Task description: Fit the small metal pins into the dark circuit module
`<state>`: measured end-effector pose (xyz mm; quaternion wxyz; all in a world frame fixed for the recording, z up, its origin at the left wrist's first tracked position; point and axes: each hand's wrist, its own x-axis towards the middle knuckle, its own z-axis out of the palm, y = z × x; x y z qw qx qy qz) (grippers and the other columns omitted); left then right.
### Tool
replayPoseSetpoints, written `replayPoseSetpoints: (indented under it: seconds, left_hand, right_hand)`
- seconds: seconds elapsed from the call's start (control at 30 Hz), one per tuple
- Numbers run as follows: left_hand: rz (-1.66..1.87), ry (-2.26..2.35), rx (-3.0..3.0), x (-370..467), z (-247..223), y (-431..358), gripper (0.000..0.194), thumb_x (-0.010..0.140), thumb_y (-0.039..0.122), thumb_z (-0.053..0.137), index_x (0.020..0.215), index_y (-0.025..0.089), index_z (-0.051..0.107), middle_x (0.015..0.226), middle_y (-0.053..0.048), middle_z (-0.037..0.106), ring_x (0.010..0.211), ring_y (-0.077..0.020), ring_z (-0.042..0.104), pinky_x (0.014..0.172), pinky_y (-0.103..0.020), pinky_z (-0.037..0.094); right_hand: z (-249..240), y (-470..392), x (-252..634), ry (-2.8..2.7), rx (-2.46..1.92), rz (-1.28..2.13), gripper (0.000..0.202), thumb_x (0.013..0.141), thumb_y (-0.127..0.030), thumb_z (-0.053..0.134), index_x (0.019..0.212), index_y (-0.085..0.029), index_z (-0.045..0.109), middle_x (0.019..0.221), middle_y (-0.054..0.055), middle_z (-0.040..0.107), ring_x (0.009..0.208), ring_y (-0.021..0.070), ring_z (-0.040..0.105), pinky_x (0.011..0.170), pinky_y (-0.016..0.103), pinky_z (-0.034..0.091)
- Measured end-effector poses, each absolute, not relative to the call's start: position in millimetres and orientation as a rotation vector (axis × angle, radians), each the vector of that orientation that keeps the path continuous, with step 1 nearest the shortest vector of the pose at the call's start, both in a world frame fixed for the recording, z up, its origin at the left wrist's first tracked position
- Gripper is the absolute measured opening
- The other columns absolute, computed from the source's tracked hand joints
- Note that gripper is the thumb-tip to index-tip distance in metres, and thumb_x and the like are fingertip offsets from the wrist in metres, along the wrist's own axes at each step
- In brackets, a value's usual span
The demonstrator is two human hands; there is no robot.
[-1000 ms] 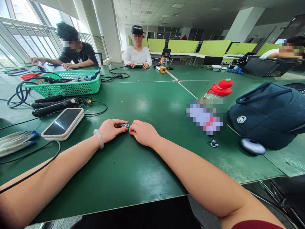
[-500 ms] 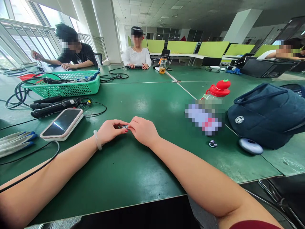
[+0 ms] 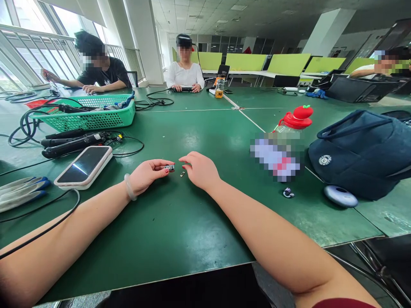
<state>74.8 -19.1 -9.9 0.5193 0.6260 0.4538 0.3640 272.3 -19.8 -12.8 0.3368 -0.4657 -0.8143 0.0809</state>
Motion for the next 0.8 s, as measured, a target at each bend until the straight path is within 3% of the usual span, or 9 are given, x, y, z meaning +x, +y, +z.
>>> replayPoseSetpoints:
  seconds: [0.13, 0.4, 0.8]
  left_hand:
    - [0.778, 1.14, 1.579, 74.5, -10.0, -18.1, 0.042, 0.066, 0.031, 0.069, 0.104, 0.014, 0.064, 0.092, -0.008, 0.069, 0.08, -0.0153, 0.061, 0.081, -0.033, 0.046]
    - [0.718, 1.149, 1.665, 74.3, -12.7, -17.6, 0.04, 0.068, 0.029, 0.067, 0.105, 0.014, 0.064, 0.093, -0.007, 0.069, 0.082, -0.0155, 0.061, 0.083, -0.033, 0.047]
    - [0.694, 1.152, 1.656, 74.3, -15.7, -15.8, 0.041, 0.066, 0.031, 0.069, 0.103, 0.014, 0.064, 0.086, -0.005, 0.069, 0.077, -0.0146, 0.062, 0.08, -0.031, 0.048]
  right_hand:
    - [-19.3, -9.7, 278.3, -2.301, -1.277, 0.371, 0.017, 0.077, -0.016, 0.061, 0.09, -0.022, 0.069, 0.088, 0.002, 0.063, 0.075, 0.0122, 0.056, 0.069, 0.026, 0.043]
    - [-18.9, -12.8, 272.3, -2.352, -1.368, 0.407, 0.011, 0.079, -0.022, 0.058, 0.072, -0.021, 0.067, 0.079, 0.0, 0.061, 0.073, 0.0115, 0.054, 0.068, 0.024, 0.039]
    - [-17.9, -10.8, 270.2, -2.214, -1.509, 0.506, 0.013, 0.079, -0.026, 0.056, 0.074, -0.022, 0.068, 0.079, 0.0, 0.064, 0.07, 0.012, 0.054, 0.06, 0.023, 0.038]
